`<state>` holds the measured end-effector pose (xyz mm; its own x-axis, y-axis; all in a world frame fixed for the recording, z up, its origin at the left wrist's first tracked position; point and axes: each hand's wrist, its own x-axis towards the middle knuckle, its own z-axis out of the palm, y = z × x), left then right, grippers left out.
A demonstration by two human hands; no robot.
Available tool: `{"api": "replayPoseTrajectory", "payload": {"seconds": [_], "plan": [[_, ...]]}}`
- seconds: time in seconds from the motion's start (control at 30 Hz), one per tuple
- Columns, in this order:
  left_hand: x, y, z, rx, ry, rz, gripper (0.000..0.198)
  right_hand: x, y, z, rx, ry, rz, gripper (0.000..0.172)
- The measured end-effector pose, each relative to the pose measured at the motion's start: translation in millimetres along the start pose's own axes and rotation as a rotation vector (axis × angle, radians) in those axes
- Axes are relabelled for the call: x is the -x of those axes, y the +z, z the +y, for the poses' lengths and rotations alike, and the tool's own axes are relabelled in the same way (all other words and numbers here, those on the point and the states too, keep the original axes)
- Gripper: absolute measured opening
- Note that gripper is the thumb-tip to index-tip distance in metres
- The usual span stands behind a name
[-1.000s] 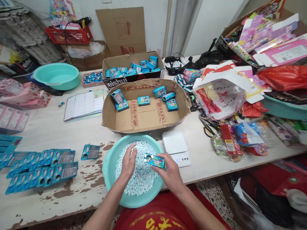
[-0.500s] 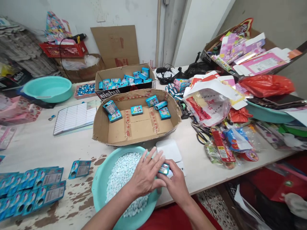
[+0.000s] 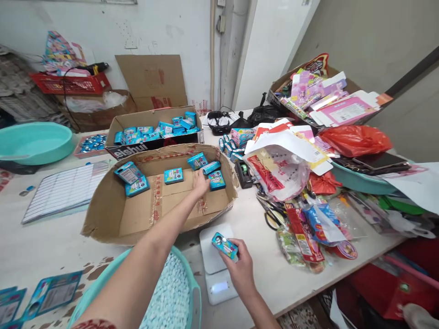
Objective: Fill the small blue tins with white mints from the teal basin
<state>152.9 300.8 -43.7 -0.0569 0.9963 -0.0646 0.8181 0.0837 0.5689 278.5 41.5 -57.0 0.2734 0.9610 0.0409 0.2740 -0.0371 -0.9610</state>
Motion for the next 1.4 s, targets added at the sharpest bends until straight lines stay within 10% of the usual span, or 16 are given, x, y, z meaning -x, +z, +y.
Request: {"api": "replayPoseTrajectory", "payload": {"seconds": [0.23, 0.33, 0.5, 0.67, 0.77, 0.9, 1.03, 1.27, 1.4], "plan": [[-39.9, 4.5, 16.4, -0.206, 0.05, -0.098, 0.034, 5.7, -16.4, 23.5, 0.186, -0.072, 0.034, 0.056], [-27.3, -19.2, 13.4, -0.27, 0.063, -0.101, 0.034, 5.5, -46.3, 5.4, 0.286, -0.15, 0.135, 0.046], [84.8, -110.2, -2.1, -0.153, 0.433, 0.031, 0.039, 0.0, -72.7, -67.3, 0.364, -0.447, 0.207, 0.045], [235.3, -171.5, -38.7, 0.238, 0.559, -0.527, 0.038, 38.1, -32.8, -120.4, 0.231, -0.394, -0.363, 0.066], [274.3, -145.1, -85.7, 0.359, 0.302, -0.562, 0.032, 81.2, 0.1, -114.9, 0.067, -0.008, -0.707, 0.053], [278.1, -73.6, -147.9, 0.05, 0.082, -0.102, 0.034, 129.6, 19.4, -94.3, -0.183, 0.427, -0.639, 0.033], [296.0, -28.6, -159.7, -0.232, 0.092, -0.137, 0.042, 154.3, 19.6, -84.7, -0.429, 0.555, -0.534, 0.037], [344.5, -36.6, -152.2, -0.256, 0.202, -0.497, 0.02, 167.5, 32.9, -72.9, -0.441, 0.495, -0.296, 0.042], [344.1, -51.7, -167.6, 0.084, 0.014, -0.39, 0.013, 162.3, 44.1, -74.6, -0.357, 0.423, -0.231, 0.042]]}}
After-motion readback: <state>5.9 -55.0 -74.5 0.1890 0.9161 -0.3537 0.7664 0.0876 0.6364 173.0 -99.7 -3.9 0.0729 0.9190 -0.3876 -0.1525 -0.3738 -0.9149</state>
